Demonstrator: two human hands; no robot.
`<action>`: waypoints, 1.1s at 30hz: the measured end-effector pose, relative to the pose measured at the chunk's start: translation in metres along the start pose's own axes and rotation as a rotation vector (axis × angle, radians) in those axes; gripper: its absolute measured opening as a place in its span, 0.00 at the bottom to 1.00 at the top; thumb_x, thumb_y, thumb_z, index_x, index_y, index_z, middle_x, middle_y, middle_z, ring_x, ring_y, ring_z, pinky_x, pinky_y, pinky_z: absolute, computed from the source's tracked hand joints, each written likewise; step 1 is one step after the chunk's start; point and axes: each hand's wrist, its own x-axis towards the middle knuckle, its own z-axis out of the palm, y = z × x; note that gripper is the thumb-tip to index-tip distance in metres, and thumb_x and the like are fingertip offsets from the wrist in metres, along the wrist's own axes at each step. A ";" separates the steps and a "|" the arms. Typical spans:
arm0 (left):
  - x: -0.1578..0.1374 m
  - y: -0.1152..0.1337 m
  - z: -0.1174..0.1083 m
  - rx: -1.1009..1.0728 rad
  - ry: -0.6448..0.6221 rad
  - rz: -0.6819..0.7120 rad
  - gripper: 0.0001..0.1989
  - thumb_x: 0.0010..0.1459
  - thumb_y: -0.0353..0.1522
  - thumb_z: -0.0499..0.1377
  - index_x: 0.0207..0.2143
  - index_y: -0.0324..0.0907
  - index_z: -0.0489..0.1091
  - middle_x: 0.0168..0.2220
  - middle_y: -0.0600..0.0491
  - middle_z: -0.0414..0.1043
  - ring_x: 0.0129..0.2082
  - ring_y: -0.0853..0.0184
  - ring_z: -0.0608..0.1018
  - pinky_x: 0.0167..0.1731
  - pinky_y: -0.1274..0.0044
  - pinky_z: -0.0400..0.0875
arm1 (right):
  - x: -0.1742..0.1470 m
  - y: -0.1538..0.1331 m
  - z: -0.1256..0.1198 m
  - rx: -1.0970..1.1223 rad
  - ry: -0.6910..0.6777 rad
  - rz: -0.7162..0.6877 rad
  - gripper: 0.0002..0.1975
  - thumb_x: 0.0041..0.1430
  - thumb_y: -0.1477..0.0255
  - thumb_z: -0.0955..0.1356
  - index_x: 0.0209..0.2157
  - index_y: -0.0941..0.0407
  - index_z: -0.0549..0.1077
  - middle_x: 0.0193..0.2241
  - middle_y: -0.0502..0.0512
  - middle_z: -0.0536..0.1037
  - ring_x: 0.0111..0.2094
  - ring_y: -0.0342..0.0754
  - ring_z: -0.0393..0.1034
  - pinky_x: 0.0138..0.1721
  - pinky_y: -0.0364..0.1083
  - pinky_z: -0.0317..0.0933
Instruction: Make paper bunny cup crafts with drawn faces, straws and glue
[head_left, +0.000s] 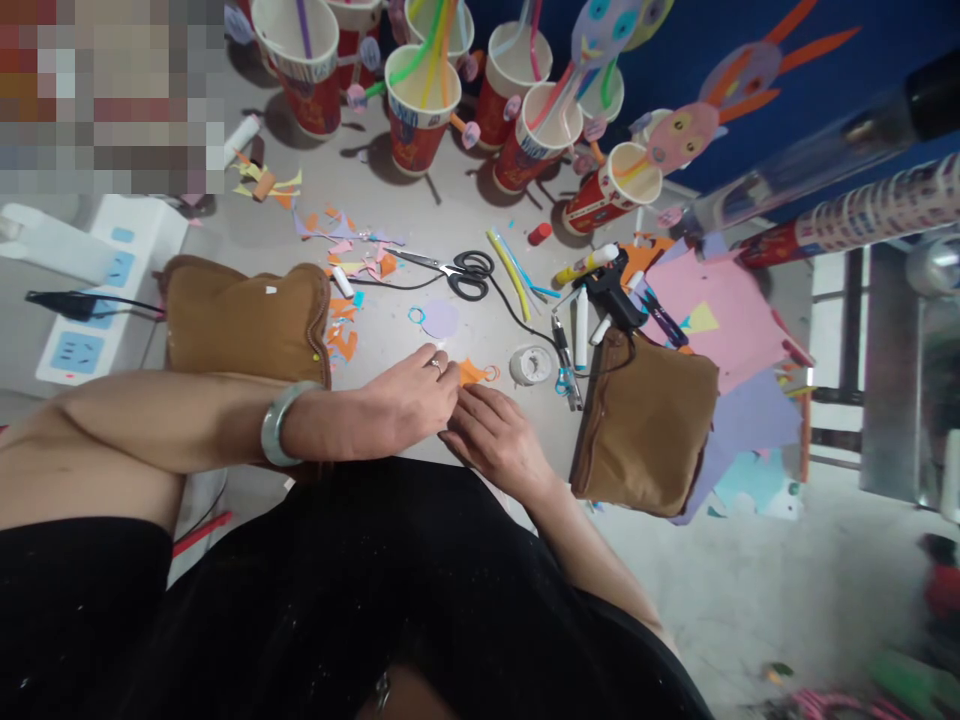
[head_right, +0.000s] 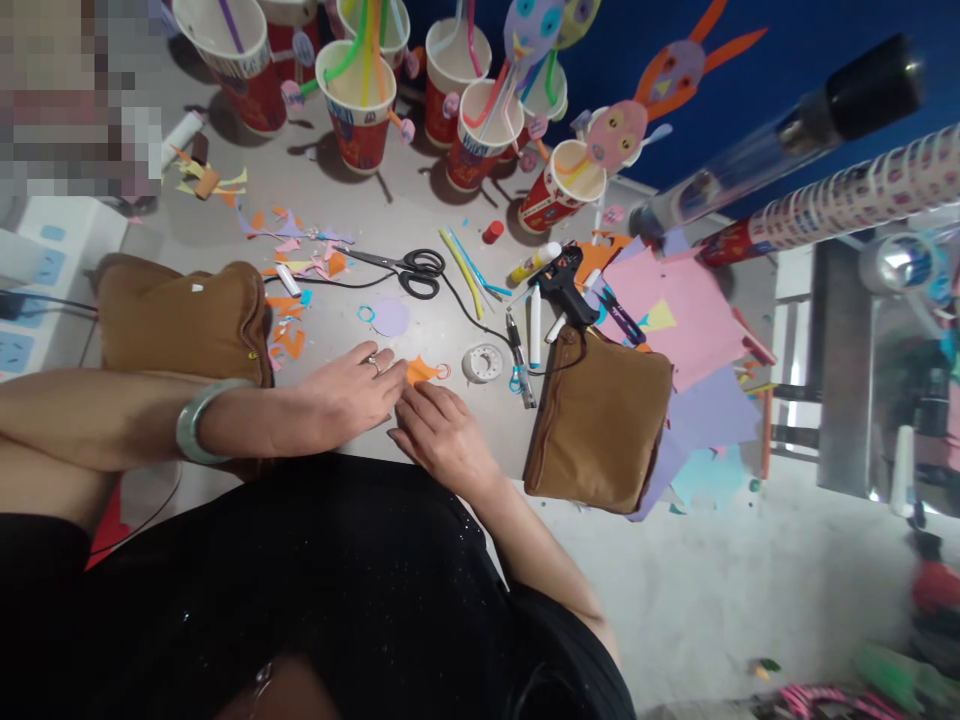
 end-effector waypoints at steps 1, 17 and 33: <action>0.000 0.000 0.000 0.002 0.000 -0.005 0.16 0.66 0.25 0.52 0.48 0.32 0.78 0.47 0.40 0.79 0.44 0.55 0.77 0.47 0.67 0.65 | 0.000 0.000 0.000 0.002 0.018 -0.004 0.16 0.68 0.67 0.69 0.54 0.55 0.78 0.51 0.63 0.84 0.56 0.61 0.77 0.56 0.61 0.75; 0.006 -0.004 -0.012 -0.090 -0.200 0.057 0.28 0.69 0.44 0.57 0.57 0.29 0.74 0.58 0.30 0.74 0.56 0.47 0.75 0.53 0.63 0.65 | 0.057 0.060 -0.080 -0.261 0.079 0.304 0.16 0.70 0.68 0.64 0.55 0.52 0.75 0.56 0.64 0.80 0.60 0.65 0.71 0.60 0.69 0.64; 0.009 -0.007 -0.014 -0.078 -0.178 0.038 0.31 0.68 0.47 0.58 0.57 0.27 0.74 0.57 0.31 0.74 0.51 0.50 0.77 0.46 0.67 0.66 | 0.160 0.150 -0.056 -0.366 -0.004 0.345 0.22 0.69 0.74 0.62 0.18 0.55 0.66 0.26 0.57 0.78 0.43 0.52 0.74 0.54 0.62 0.59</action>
